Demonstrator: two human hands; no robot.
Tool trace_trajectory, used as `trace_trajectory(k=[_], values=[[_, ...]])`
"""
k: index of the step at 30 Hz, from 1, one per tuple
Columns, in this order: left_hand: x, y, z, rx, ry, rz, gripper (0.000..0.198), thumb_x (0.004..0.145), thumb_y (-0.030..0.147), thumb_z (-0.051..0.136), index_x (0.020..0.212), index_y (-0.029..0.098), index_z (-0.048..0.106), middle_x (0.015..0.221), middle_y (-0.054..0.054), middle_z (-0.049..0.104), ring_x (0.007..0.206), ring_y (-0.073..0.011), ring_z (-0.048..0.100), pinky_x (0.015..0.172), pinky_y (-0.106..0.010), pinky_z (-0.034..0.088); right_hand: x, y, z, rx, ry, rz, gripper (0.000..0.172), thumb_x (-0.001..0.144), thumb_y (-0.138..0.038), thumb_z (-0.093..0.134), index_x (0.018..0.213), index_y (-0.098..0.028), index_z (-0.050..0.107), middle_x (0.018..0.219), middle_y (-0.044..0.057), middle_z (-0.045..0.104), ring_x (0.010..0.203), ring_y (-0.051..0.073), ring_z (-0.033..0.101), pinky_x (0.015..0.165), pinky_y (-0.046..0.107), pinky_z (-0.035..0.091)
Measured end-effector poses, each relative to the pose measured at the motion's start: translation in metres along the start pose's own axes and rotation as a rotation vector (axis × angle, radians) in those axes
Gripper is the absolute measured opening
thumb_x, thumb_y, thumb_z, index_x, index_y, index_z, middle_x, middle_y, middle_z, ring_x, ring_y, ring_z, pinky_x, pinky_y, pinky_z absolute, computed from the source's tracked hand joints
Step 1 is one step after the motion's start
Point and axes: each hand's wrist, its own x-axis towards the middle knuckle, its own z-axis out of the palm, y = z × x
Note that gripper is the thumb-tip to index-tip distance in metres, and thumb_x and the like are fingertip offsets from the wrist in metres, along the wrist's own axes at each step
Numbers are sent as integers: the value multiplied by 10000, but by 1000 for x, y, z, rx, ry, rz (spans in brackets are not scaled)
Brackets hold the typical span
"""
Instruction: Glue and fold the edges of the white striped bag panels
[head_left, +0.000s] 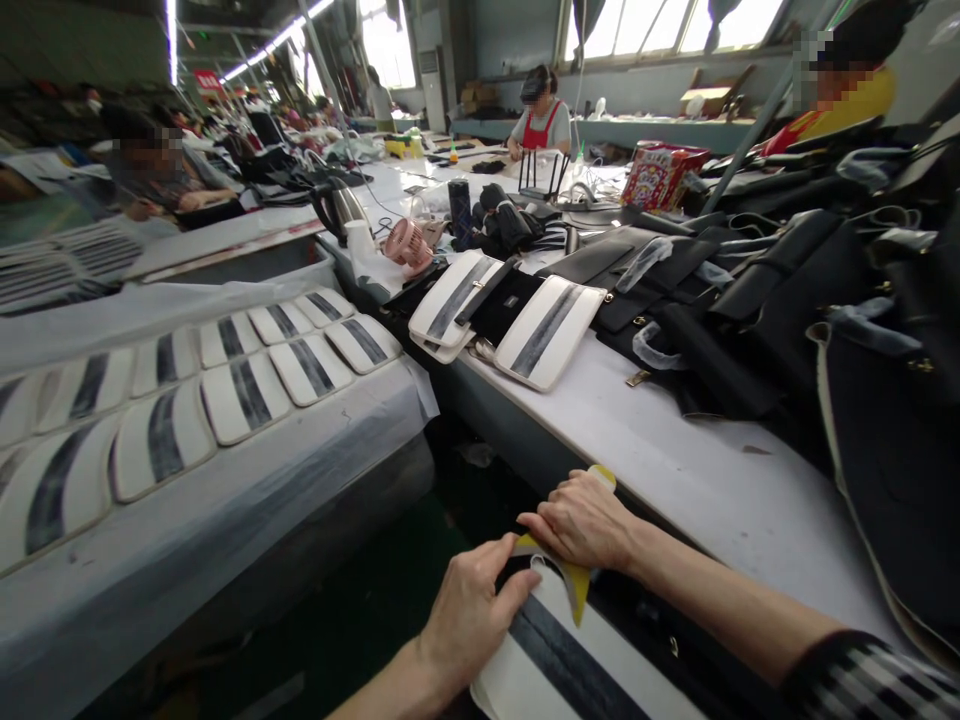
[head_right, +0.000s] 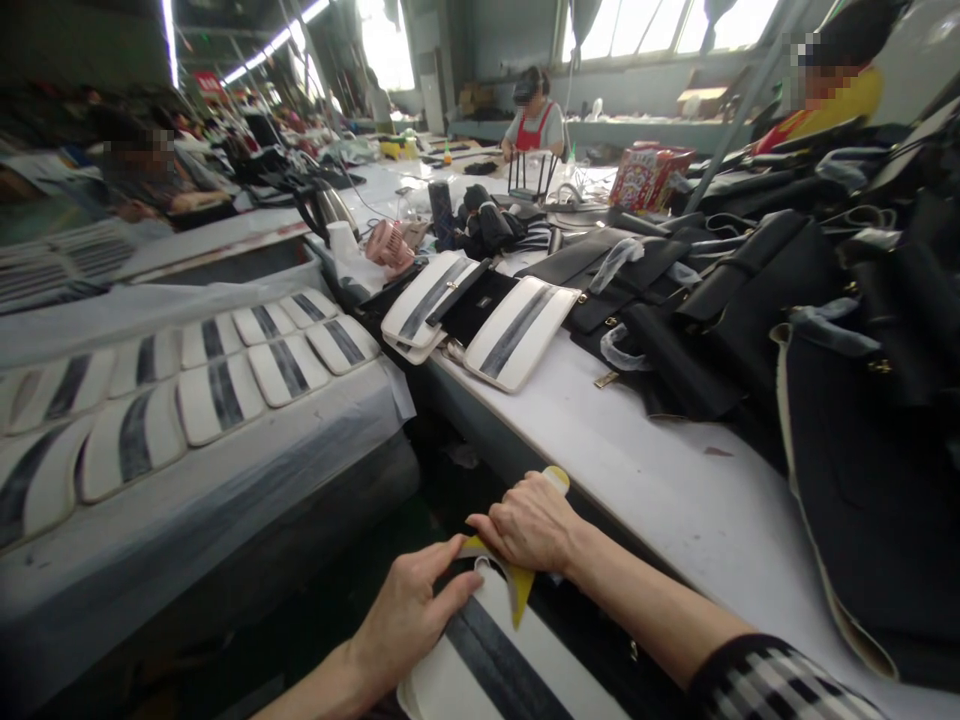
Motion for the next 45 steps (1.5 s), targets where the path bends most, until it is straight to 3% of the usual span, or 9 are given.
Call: trace_trajectory(k=[14, 18, 21, 25, 29, 32, 36, 42, 45], values=[[1, -1, 7, 159, -76, 28, 288, 981, 352, 446, 1002, 158, 658, 856, -66, 704, 773, -202, 671, 713, -290, 457, -11, 0, 6, -20, -15, -12, 685, 1029, -455, 180, 624, -197, 668, 618, 61, 691, 579, 192, 636, 644, 364, 252], [0, -1, 8, 216, -97, 57, 307, 991, 339, 403, 876, 169, 631, 810, -62, 694, 723, -198, 661, 662, -290, 434, -17, -6, 7, -3, -22, 39, 687, 1030, -464, 172, 634, -201, 668, 632, 65, 698, 611, 203, 651, 638, 361, 244], [-1, -2, 8, 204, -97, 78, 297, 980, 336, 413, 892, 165, 639, 828, -69, 698, 746, -213, 662, 672, -294, 436, -23, -14, 8, 11, -31, 85, 666, 1035, -433, 167, 649, -209, 660, 646, 56, 703, 609, 201, 653, 619, 356, 218], [1, -4, 10, -152, -109, 22, 332, 963, 404, 450, 961, 170, 686, 863, -48, 701, 771, -196, 638, 700, -280, 438, -31, -24, 8, 14, -29, 151, 649, 1040, -386, 158, 653, -209, 647, 651, 44, 702, 600, 195, 654, 597, 348, 179], [11, -12, 16, -832, -231, -204, 585, 949, 605, 367, 1115, 147, 692, 940, -68, 714, 913, -224, 635, 833, -317, 461, -40, -28, 10, 38, -25, 229, 647, 1041, -392, 166, 640, -206, 638, 647, 38, 700, 605, 187, 663, 583, 339, 161], [21, -17, 20, -1132, -350, -361, 666, 914, 664, 374, 1118, 123, 705, 992, -117, 716, 949, -249, 641, 900, -364, 452, -46, -29, 12, 19, -36, 258, 640, 1042, -386, 167, 649, -201, 638, 649, 46, 700, 597, 188, 664, 573, 340, 144], [32, -21, 21, -1075, -390, -359, 400, 791, 413, 676, 1077, 141, 737, 1010, -100, 730, 889, -222, 639, 863, -323, 443, -52, -31, 13, 37, -64, 272, 615, 1044, -364, 159, 712, -211, 653, 658, 40, 700, 587, 185, 654, 577, 345, 142], [46, -22, 18, -964, -469, -332, 371, 711, 316, 677, 1024, 137, 764, 927, -81, 740, 823, -205, 623, 851, -327, 433, -55, -30, 14, 67, -55, 303, 589, 1040, -392, 177, 733, -218, 648, 680, 42, 699, 637, 199, 655, 610, 342, 210], [50, -22, 20, -875, -472, -328, 352, 696, 327, 690, 994, 158, 773, 817, -53, 725, 720, -173, 587, 757, -304, 433, -64, -22, 16, 91, -69, 331, 621, 1037, -418, 162, 676, -213, 624, 677, 38, 696, 641, 195, 659, 614, 340, 238]])
